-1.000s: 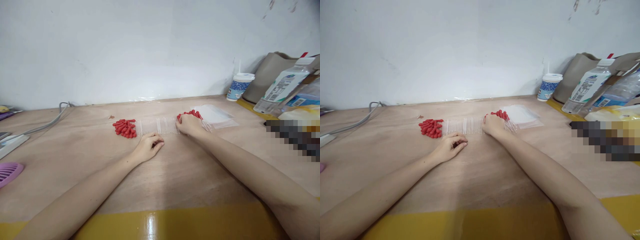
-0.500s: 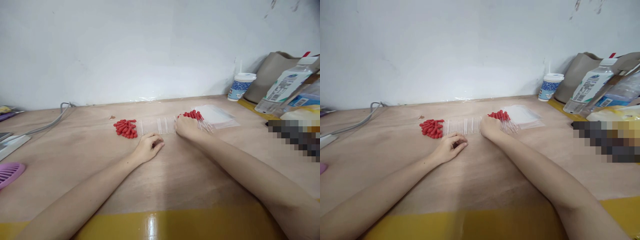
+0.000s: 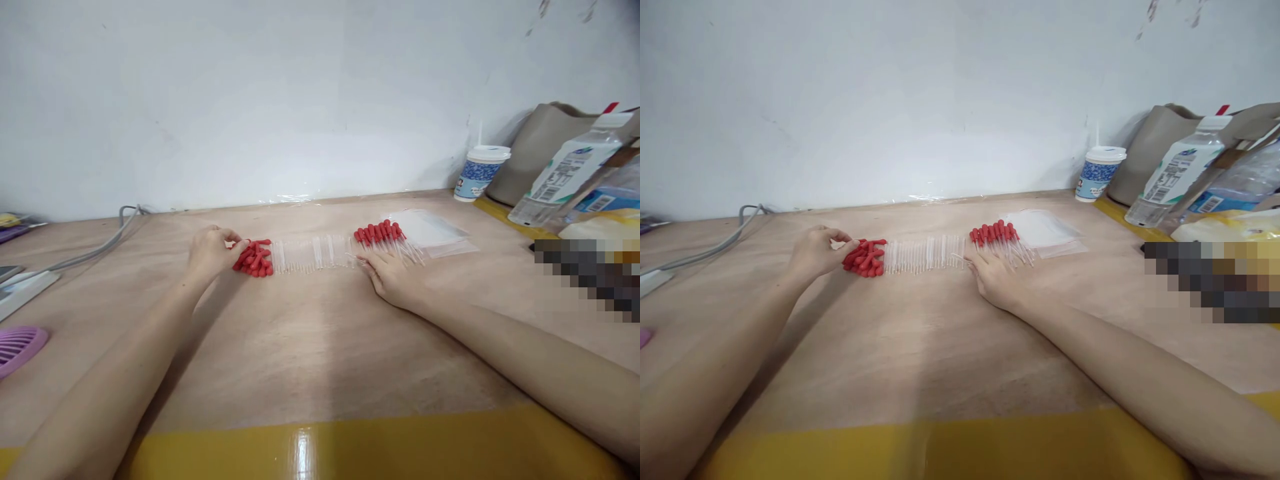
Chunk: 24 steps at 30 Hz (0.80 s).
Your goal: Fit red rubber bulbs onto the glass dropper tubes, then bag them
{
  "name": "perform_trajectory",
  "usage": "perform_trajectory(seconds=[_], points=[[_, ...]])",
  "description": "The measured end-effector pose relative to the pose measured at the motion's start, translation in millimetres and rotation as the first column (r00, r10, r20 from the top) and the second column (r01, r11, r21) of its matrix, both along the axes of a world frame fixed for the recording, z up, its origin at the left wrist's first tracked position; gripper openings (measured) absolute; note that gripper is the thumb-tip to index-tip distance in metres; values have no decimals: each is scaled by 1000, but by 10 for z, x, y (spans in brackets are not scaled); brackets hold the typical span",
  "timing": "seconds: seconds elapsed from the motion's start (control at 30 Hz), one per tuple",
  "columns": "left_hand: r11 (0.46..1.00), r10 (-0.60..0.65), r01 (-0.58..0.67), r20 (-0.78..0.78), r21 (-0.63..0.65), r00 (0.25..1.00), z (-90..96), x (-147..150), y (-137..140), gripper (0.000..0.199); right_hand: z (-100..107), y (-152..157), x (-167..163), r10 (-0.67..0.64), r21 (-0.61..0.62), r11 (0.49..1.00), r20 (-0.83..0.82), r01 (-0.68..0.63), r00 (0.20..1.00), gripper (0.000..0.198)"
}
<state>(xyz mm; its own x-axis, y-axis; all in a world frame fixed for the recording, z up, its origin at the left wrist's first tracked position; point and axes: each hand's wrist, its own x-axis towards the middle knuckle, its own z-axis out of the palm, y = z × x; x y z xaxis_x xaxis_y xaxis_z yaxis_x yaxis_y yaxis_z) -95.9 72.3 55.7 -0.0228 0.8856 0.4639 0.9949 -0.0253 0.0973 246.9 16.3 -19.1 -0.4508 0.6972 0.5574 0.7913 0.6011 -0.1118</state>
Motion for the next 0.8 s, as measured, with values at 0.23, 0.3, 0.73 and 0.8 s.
perform_trajectory(seconds=[0.23, 0.3, 0.73, 0.8], points=[[999, 20, -20, 18, -26, 1000, -57, 45, 26, 33, -7, 4, -6, 14, -48, 999, -36, -16, 999, 29], [1000, 26, -26, 9, -12, 1000, -74, 63, 44, 32, -9, 5, -10, 9, -51, 999, -33, -10, 999, 29], [993, 10, -12, 16, 118, 1000, -183, 95, 113, 22, -45, 24, -12, 3, -21, 1000, -32, -4, 999, 28], [985, -16, 9, 37, 172, 999, -135, 120, 89, 20, -47, 26, -12, 10, -18, 1000, -39, -10, 999, 27]])
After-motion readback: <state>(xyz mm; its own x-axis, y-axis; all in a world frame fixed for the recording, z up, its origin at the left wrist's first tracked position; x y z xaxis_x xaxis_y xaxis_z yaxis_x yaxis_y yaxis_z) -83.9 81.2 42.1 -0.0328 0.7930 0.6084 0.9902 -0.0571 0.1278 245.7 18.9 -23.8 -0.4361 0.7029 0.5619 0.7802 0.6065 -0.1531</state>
